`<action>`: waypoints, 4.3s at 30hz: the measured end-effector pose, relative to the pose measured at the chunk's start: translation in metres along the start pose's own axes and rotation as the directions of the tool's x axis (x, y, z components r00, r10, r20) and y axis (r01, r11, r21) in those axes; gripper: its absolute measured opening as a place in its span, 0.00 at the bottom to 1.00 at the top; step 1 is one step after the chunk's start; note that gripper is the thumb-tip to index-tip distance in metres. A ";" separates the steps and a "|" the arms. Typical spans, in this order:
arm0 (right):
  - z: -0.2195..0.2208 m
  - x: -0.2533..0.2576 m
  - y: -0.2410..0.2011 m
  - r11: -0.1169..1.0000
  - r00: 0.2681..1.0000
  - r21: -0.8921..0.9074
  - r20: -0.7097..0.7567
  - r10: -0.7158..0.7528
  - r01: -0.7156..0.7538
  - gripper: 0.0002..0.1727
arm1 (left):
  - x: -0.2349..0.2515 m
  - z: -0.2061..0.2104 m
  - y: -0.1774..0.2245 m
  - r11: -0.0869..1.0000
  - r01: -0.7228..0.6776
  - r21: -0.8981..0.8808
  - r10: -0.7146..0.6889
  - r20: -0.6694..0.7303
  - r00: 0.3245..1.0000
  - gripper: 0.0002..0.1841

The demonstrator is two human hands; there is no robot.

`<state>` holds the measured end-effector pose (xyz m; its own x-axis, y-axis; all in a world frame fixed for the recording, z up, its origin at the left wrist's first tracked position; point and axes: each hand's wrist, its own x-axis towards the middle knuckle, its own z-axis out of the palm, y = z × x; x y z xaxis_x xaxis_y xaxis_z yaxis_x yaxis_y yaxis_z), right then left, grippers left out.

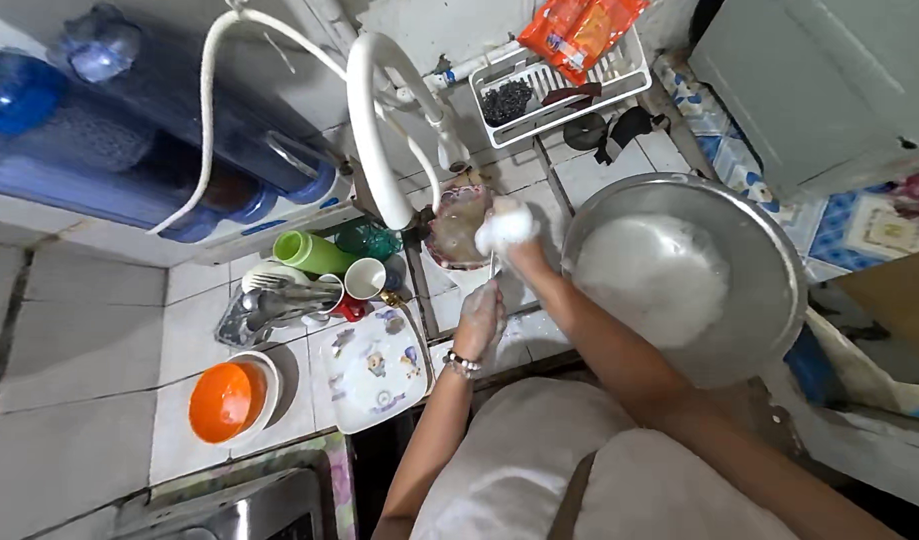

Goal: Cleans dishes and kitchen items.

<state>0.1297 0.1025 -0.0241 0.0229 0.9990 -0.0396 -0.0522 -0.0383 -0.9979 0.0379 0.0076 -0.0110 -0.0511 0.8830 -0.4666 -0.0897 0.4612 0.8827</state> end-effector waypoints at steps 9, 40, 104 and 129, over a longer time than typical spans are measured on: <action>0.027 -0.020 -0.006 0.916 0.900 0.139 0.291 0.325 -0.376 0.11 | 0.011 -0.017 -0.024 0.995 -0.102 -0.020 0.100 -0.093 0.991 0.22; -0.005 -0.027 -0.009 0.693 0.667 -0.655 0.664 0.338 0.301 0.13 | -0.076 -0.233 0.097 0.576 -0.294 0.763 0.562 -0.108 0.820 0.18; 0.038 0.122 0.128 0.521 0.873 -0.761 0.484 0.058 0.387 0.31 | 0.152 -0.098 -0.048 0.997 0.032 -0.067 -0.051 -0.313 0.948 0.26; 0.060 0.065 0.114 0.628 0.758 -0.740 0.548 0.354 0.242 0.40 | 0.105 -0.080 -0.072 0.988 -0.139 -0.065 0.097 -0.443 0.891 0.22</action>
<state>0.0655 0.1647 -0.1369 -0.5481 0.7575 -0.3547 0.7112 0.1989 -0.6742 -0.0410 0.0597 -0.1280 -0.4947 0.7931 -0.3553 -0.1462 0.3270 0.9336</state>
